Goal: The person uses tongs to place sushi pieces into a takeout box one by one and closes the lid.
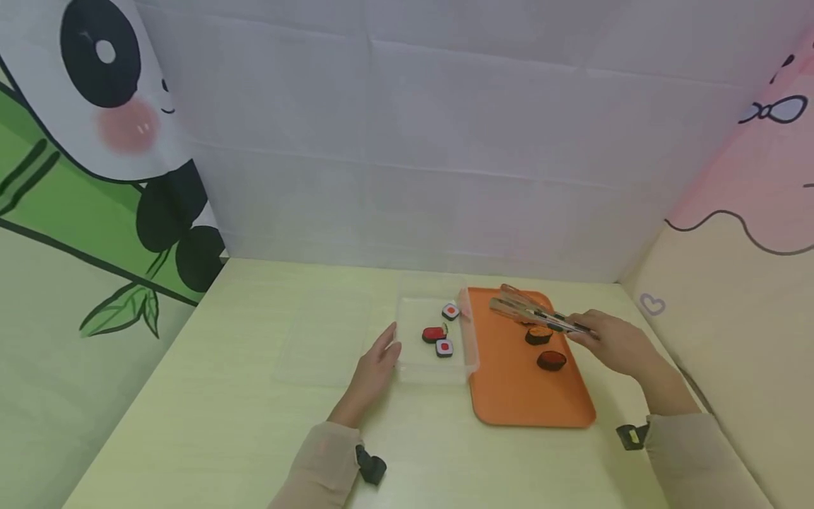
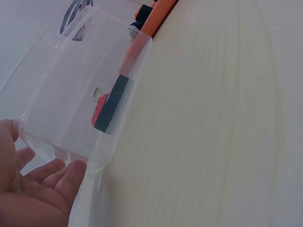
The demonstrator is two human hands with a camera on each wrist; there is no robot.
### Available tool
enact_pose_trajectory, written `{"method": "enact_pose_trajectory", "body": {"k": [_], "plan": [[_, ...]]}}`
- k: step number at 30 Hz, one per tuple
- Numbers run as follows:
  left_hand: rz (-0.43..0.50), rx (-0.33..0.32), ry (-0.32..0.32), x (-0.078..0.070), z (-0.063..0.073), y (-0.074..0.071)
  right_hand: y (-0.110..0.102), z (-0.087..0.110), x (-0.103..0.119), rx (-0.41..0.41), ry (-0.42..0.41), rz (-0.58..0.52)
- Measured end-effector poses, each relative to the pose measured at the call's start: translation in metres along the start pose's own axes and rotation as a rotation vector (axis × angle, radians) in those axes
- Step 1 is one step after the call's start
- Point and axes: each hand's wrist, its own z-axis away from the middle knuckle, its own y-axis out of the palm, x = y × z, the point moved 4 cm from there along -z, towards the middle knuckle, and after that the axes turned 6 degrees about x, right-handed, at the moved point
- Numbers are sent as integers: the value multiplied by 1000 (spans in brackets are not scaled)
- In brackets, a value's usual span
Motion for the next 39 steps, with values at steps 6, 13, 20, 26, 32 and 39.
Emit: {"method": "enact_pose_trajectory", "body": {"k": [6, 13, 20, 26, 32, 39], "plan": [[8, 11, 1, 1, -1, 0, -4, 6, -50, 61, 52, 84], [0, -8, -13, 1, -2, 0, -8, 8, -78, 169, 105, 123], [-2, -17, -14, 1, -2, 0, -6, -2, -84, 150, 47, 162], [5, -11, -7, 1, -2, 1, 5, -11, -79, 131, 18, 126], [20, -6, 4, 1, -1, 2, 18, -16, -77, 135, 74, 116], [21, -1, 5, -1, -1, 1, 12, -24, -57, 112, 39, 97]]}}
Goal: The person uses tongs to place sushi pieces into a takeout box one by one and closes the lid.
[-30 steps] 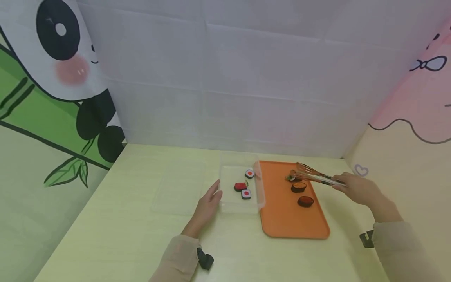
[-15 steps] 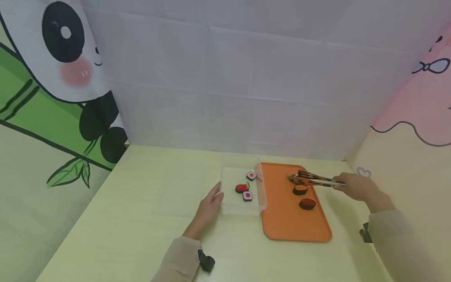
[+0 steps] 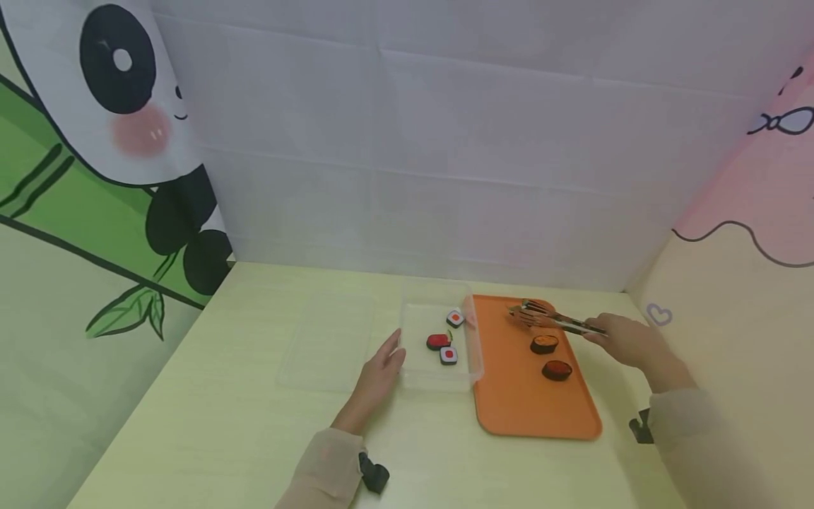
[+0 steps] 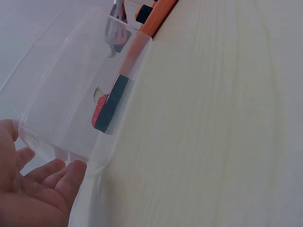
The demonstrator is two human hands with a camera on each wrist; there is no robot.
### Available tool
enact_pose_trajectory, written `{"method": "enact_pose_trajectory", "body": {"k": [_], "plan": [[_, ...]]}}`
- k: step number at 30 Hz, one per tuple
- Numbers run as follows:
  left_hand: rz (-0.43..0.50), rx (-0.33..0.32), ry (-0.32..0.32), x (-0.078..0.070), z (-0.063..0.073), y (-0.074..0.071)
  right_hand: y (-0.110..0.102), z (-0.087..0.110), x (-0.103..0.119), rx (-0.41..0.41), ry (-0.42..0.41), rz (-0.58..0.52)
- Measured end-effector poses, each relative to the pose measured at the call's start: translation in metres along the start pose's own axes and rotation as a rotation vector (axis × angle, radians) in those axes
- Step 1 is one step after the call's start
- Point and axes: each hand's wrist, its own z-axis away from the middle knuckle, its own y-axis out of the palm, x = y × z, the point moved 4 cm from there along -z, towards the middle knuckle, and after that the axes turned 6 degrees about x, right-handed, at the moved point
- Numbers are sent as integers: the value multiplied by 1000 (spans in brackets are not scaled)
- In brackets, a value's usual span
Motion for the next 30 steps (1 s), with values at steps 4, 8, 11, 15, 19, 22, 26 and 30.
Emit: {"method": "enact_pose_trajectory", "body": {"k": [4, 8, 11, 15, 19, 22, 26, 30], "plan": [[0, 2, -5, -1, 1, 1, -14, -5, 21, -69, -63, 24], [3, 3, -6, -1, 1, 1, -27, -12, 45, -151, -122, 57], [2, 3, -8, 0, 0, 1, -34, -20, 64, -174, -139, 59], [-7, 1, -18, 1, 0, 1, -35, -36, 91, -158, -151, 76], [-12, -8, -23, 0, 1, 0, -29, -58, 118, -129, -172, 128], [-10, -11, -26, -1, 1, 0, -21, -73, 133, -109, -192, 191], [-13, -11, -32, -1, 1, 1, -9, -92, 144, -85, -210, 275], [-12, -14, -27, -2, 2, 0, -2, -105, 152, -102, -225, 323]]}}
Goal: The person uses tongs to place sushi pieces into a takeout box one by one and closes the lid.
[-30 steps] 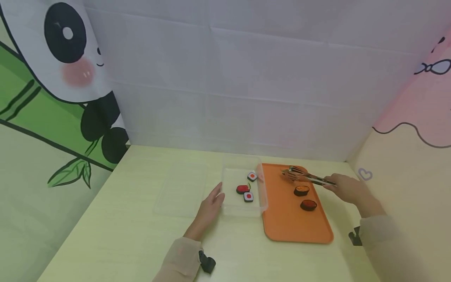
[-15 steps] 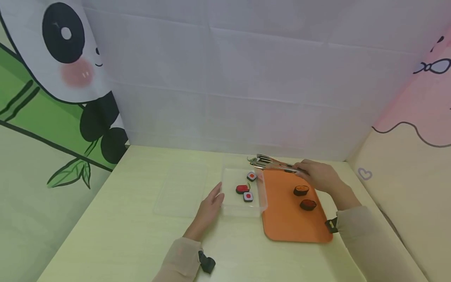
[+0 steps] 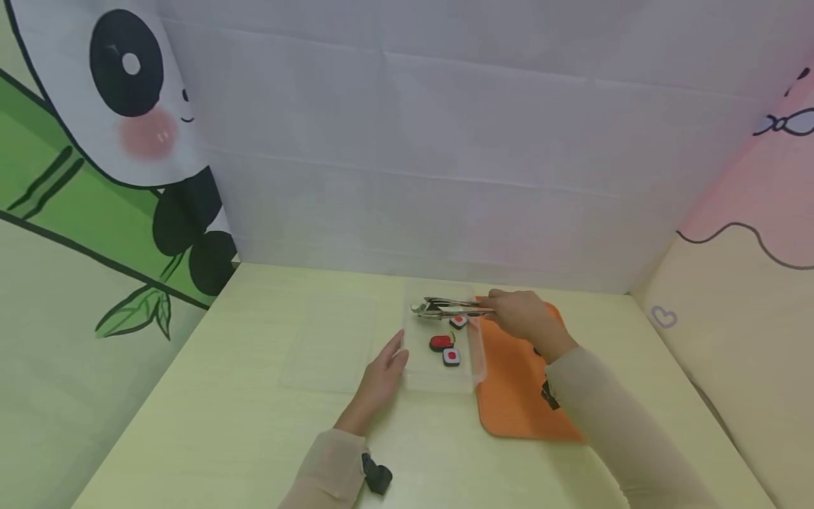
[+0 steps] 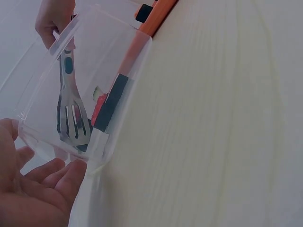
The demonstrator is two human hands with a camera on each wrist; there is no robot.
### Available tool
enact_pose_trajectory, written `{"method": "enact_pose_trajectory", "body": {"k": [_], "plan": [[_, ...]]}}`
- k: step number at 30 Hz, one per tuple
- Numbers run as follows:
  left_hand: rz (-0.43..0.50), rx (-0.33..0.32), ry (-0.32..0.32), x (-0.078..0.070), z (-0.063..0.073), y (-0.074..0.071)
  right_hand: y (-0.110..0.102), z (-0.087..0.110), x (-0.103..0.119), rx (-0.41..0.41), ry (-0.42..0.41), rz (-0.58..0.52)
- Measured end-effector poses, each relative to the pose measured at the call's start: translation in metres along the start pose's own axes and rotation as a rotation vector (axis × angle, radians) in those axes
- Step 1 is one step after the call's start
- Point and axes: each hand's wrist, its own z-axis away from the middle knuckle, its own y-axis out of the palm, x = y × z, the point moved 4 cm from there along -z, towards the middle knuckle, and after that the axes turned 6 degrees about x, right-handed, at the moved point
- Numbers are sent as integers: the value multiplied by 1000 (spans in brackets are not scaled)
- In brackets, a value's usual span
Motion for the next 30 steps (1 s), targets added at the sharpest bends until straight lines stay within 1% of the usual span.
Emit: {"method": "enact_pose_trajectory", "body": {"k": [1, 3, 7, 9, 13, 16, 21, 25, 30], "plan": [[1, 1, 3, 0, 0, 0, 0, -2, 2, -5, -4, 8], [0, 4, 11, 0, 0, 0, 2, -6, 5, 13, 2, 11], [-4, 11, 21, 0, 0, -1, 3, -12, 11, 85, 29, 5], [-1, 13, 21, 0, 0, -1, 3, -11, 13, 112, 46, -6], [4, 16, 14, 1, 0, 0, -3, 0, 8, 94, 52, -32], [-2, 12, 2, 2, -1, 1, -10, 15, -2, 61, 67, -77], [-14, -2, -27, 3, -2, 3, -16, 51, -31, 14, 100, -162], [-19, -4, -30, 3, -2, 3, -14, 84, -58, 13, 125, -213], [-23, -2, -8, 3, -3, 3, -11, 125, -90, 31, 156, -248]]}}
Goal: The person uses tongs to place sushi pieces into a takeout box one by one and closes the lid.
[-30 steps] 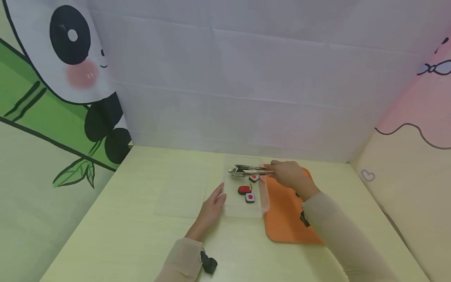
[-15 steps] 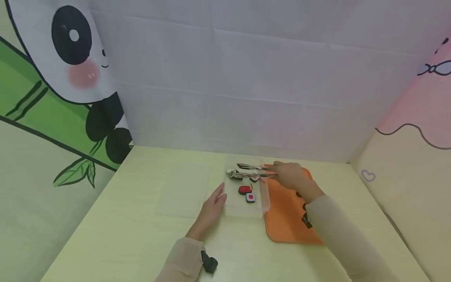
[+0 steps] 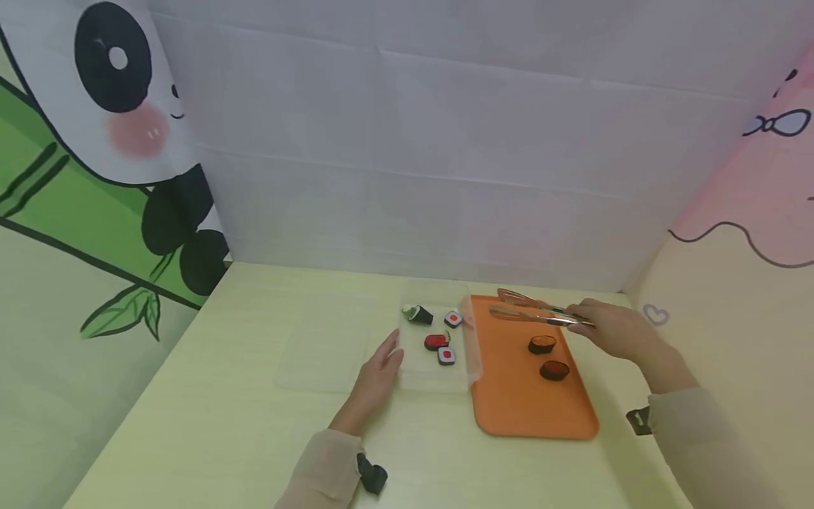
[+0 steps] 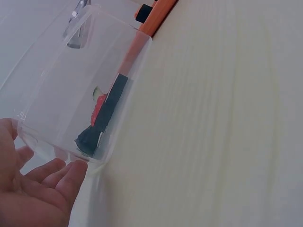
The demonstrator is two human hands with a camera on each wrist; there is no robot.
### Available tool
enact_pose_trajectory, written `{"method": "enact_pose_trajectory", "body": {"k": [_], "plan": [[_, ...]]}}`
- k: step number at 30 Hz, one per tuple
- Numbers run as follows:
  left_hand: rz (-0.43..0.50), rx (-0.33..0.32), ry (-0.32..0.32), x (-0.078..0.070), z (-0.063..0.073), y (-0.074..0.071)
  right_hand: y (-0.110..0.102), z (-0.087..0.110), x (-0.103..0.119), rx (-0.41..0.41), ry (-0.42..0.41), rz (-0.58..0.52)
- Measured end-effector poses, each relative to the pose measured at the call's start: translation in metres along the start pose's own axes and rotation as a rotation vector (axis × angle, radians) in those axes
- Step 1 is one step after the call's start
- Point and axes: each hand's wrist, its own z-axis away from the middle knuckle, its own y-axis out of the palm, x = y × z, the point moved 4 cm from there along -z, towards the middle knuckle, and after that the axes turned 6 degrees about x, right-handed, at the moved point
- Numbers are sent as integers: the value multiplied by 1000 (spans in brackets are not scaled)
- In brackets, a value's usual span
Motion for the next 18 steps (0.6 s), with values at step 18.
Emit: {"method": "enact_pose_trajectory", "body": {"k": [18], "plan": [[32, -2, 0, -1, 0, 0, 29, 48, -54, 125, 56, -48]]}}
